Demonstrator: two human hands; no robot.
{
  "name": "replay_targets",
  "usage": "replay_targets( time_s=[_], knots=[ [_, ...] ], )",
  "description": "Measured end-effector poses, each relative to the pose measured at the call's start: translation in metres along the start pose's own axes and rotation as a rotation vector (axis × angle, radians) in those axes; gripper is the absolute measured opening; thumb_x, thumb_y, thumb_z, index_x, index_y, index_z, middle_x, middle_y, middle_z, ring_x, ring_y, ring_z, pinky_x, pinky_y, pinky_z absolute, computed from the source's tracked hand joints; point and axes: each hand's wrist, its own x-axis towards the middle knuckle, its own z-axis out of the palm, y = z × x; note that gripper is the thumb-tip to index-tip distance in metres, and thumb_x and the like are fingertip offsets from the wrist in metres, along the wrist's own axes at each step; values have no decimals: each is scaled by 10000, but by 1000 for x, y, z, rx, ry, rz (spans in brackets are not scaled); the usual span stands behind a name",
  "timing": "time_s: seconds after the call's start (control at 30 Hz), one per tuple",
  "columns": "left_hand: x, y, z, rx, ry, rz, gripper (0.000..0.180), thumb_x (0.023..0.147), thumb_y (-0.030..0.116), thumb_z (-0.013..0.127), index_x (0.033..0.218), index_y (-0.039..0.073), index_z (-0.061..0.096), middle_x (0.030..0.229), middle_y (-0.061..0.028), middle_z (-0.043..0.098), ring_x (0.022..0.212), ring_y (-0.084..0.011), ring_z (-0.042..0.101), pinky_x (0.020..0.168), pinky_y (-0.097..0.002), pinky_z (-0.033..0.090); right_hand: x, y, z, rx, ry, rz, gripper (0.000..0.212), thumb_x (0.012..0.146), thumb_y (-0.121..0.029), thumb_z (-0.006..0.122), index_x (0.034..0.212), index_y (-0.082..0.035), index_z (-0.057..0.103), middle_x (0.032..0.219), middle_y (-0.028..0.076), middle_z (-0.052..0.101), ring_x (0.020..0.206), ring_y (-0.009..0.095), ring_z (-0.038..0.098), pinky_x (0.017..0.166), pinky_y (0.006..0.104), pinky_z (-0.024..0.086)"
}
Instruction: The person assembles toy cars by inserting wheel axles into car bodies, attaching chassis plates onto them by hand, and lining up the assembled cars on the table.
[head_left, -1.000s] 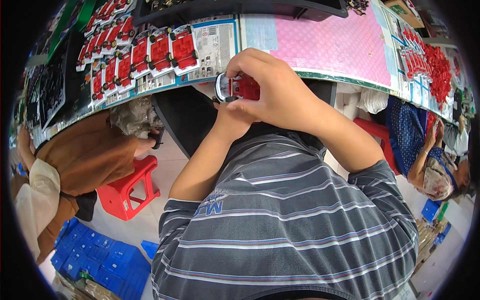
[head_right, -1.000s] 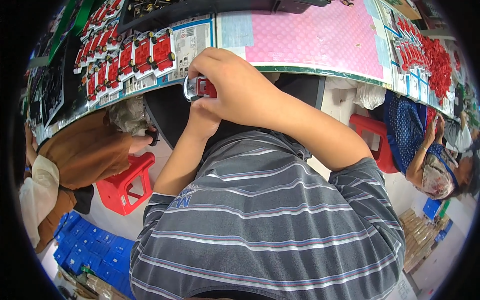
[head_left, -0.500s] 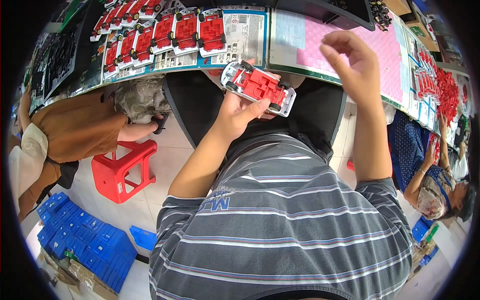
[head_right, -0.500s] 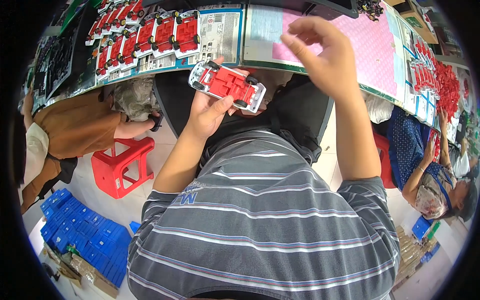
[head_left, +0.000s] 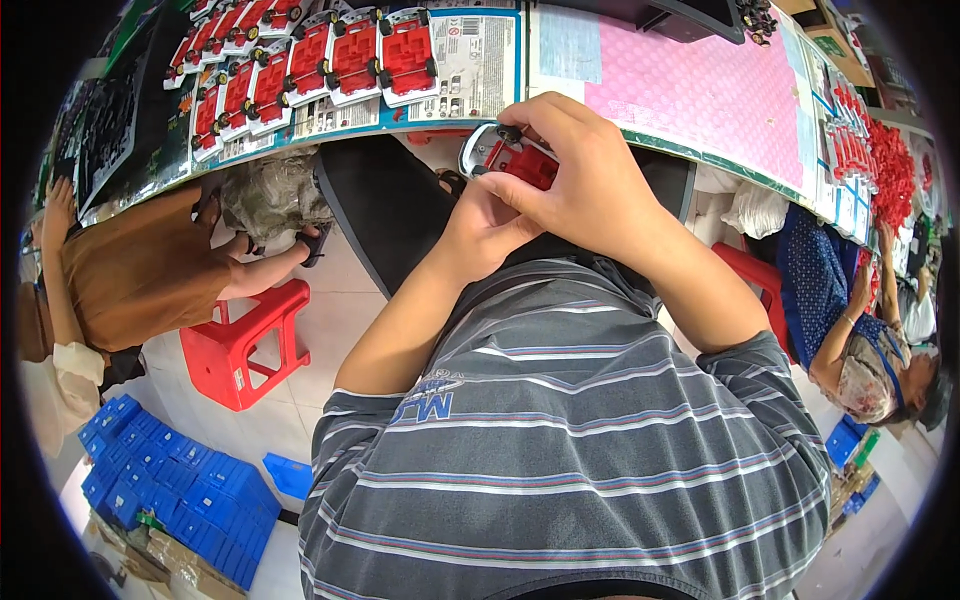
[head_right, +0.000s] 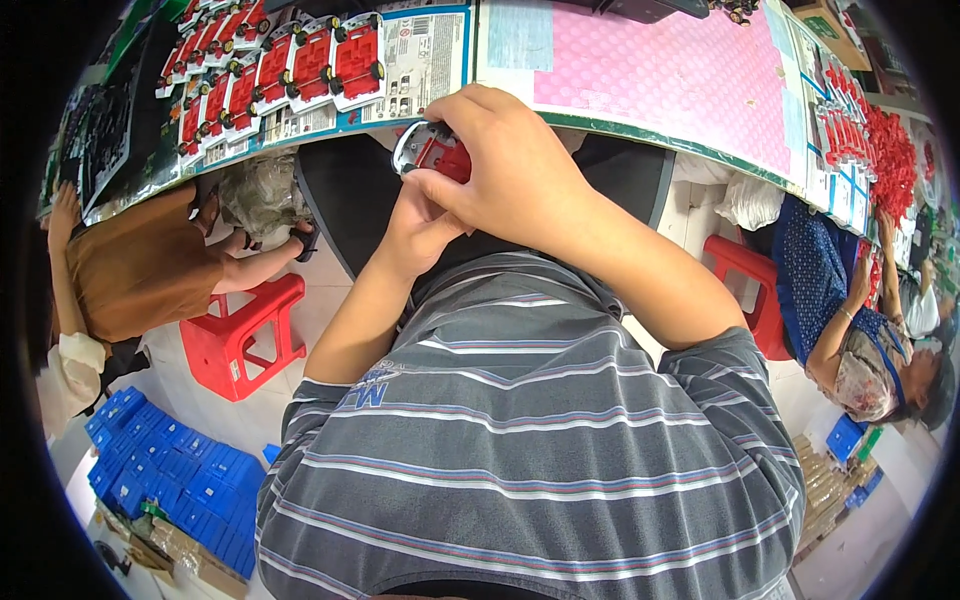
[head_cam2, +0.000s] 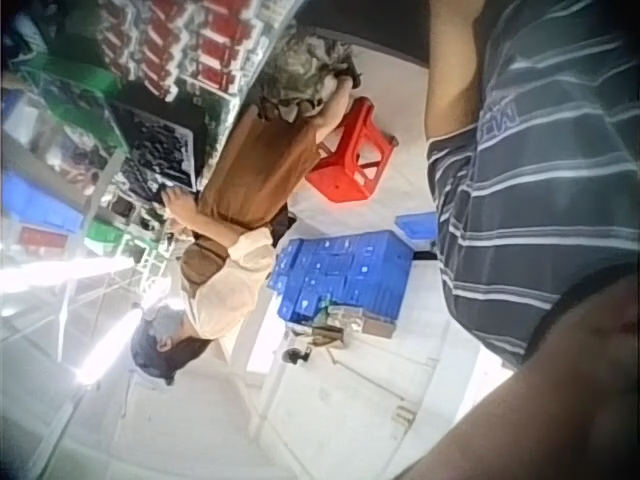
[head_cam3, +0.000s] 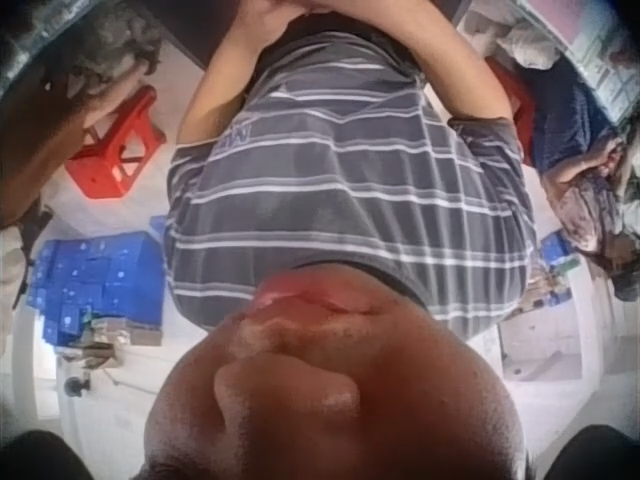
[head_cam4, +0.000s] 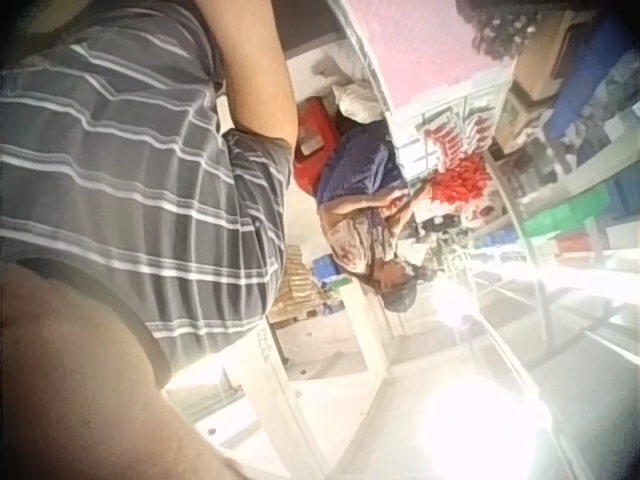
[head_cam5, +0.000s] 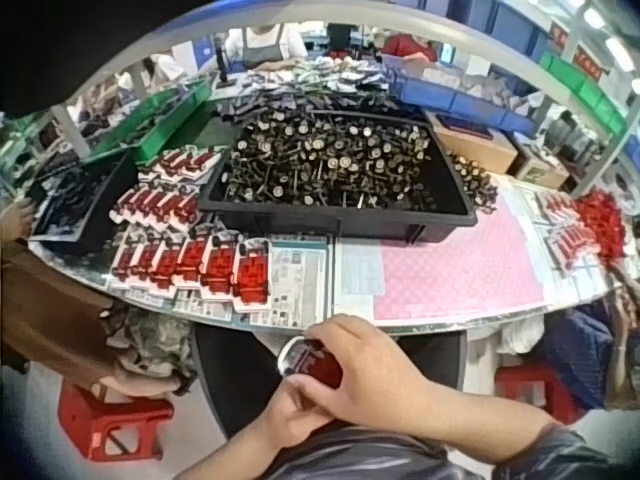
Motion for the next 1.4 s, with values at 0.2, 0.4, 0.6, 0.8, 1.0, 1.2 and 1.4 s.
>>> replay_targets(
  time_s=[0.2,0.4,0.6,0.8,1.0,1.2,1.4],
  knots=[
    [3,5,3,49,19,21,338,900,43,714,1199,8,560,1140,-78,627,1012,-150,605,899,-302,493,2,4,-3,41,-15,9,460,747,-215,852,1086,22,651,969,151,666,854,290,684,769,360,560],
    [-3,18,-1,-103,107,-141,616,934,111,684,1440,-4,352,1142,-111,617,869,-136,618,674,-270,524,4,49,-20,84,180,52,330,817,-198,812,1020,29,684,891,146,698,795,245,689,738,331,554],
    [-32,32,-40,-72,276,-52,493,971,178,629,1379,15,404,1229,-118,604,1003,-168,636,711,-309,558,-33,159,-45,-434,451,198,103,869,-92,701,917,-1,699,844,153,662,760,301,654,686,384,517],
    [-72,81,-89,-2,554,80,471,995,109,509,1431,-32,398,1345,-148,575,1238,-245,578,1072,-411,435,-35,158,-39,-467,475,266,85,886,-78,681,919,-1,692,840,124,649,713,262,652,655,342,520],
    [-78,130,-140,188,743,156,388,1068,167,451,1410,-17,442,1283,-113,613,1153,-188,625,989,-353,499,-29,156,-39,-471,455,281,98,911,-82,675,958,3,682,870,109,640,701,222,637,658,316,514],
    [-79,192,-220,514,1083,183,303,1057,219,503,1303,57,573,1014,-19,697,747,-81,659,517,-190,472,-26,156,-39,-465,466,272,83,885,-78,675,930,-9,679,853,126,649,719,269,655,659,365,519],
    [-39,241,-295,667,1045,54,365,1038,245,549,1308,4,587,1071,-56,697,915,-139,664,768,-281,528,-29,158,-39,-462,478,272,90,880,-95,674,928,-19,679,836,123,646,709,280,650,647,372,513]
  ],
)
